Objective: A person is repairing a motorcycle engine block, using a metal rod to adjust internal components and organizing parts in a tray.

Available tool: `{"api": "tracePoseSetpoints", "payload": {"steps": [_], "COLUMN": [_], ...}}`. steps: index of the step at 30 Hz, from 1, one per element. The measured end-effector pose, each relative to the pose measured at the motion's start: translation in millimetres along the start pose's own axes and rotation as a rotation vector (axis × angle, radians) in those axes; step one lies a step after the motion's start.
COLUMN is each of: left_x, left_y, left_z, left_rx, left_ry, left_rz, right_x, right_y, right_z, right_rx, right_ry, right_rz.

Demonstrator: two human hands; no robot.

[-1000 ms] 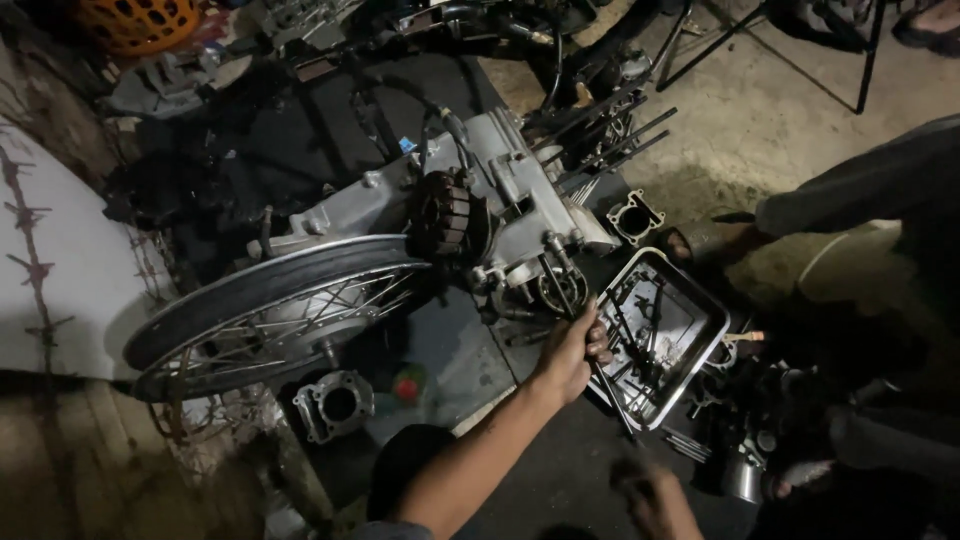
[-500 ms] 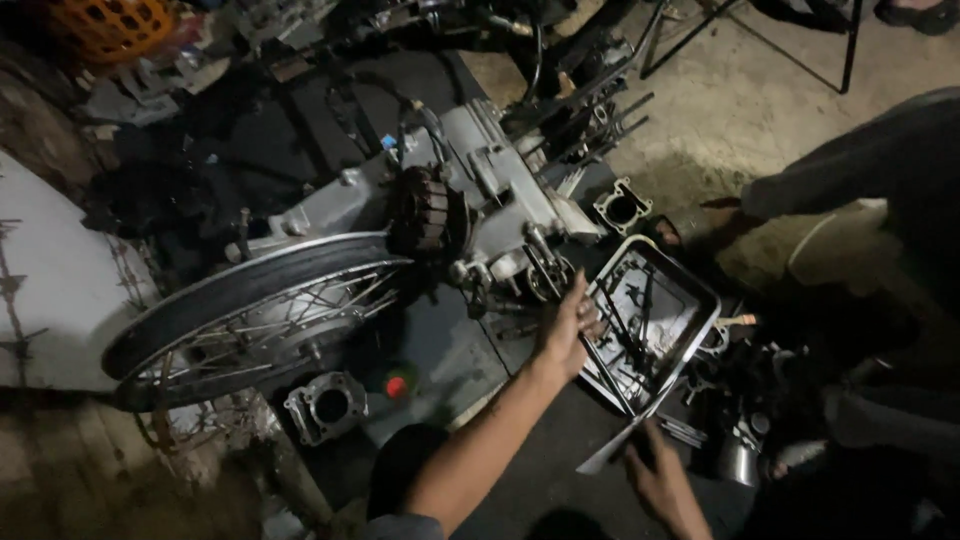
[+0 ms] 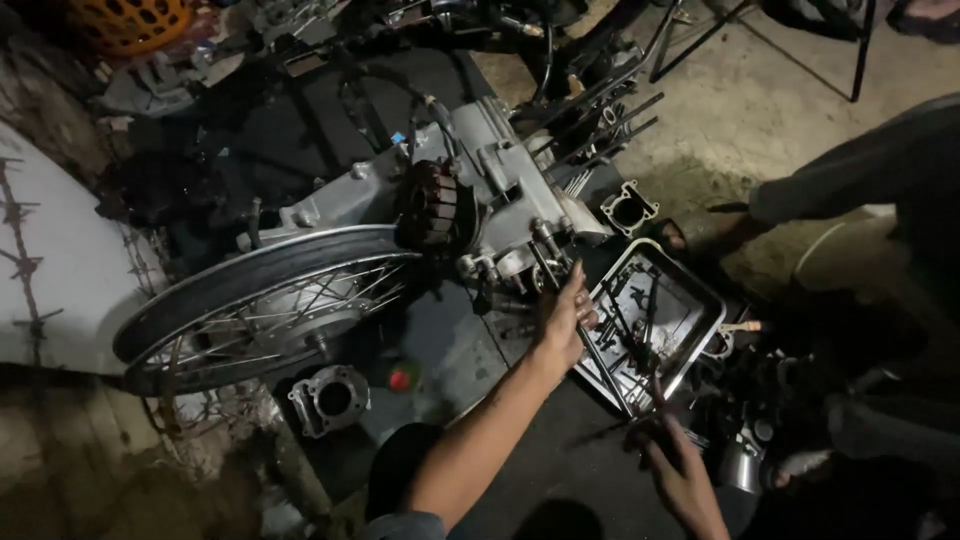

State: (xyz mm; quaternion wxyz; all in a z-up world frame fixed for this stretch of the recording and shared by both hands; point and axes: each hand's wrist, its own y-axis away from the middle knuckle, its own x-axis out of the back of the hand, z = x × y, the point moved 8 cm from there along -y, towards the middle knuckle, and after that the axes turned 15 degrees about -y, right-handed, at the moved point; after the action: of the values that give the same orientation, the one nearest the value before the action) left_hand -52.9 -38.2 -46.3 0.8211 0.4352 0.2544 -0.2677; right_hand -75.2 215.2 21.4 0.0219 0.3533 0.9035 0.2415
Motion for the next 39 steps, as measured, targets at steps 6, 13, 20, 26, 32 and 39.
{"api": "tracePoseSetpoints", "payload": {"steps": [6, 13, 20, 26, 32, 39], "left_x": [1.5, -0.2, 1.6, -1.2, 0.3, 16.8], "left_y": [-5.0, 2.9, -20.9, 2.8, 7.6, -23.5], "left_z": [3.7, 14.8, 5.8, 28.0, 33.1, 17.8], "left_rx": [-0.01, 0.017, -0.019, -0.004, 0.005, -0.095], "left_ry": [0.008, -0.074, -0.056, 0.038, 0.036, 0.071], "left_rz": [-0.028, 0.038, -0.01, 0.037, 0.089, 0.061], "right_x": [9.8, 22.2, -18.6, 8.6, 1.0, -55.4], "right_y": [11.6, -8.2, 14.3, 3.8, 7.2, 10.7], "right_z": [122.4, 52.5, 1.8, 95.7, 21.1, -49.0], "right_rx": [0.071, 0.146, 0.142, 0.163, -0.014, 0.272], "right_ry": [0.526, -0.251, 0.076, 0.136, -0.225, 0.392], "right_rz": [-0.371, -0.067, -0.136, -0.352, -0.019, 0.112]}}
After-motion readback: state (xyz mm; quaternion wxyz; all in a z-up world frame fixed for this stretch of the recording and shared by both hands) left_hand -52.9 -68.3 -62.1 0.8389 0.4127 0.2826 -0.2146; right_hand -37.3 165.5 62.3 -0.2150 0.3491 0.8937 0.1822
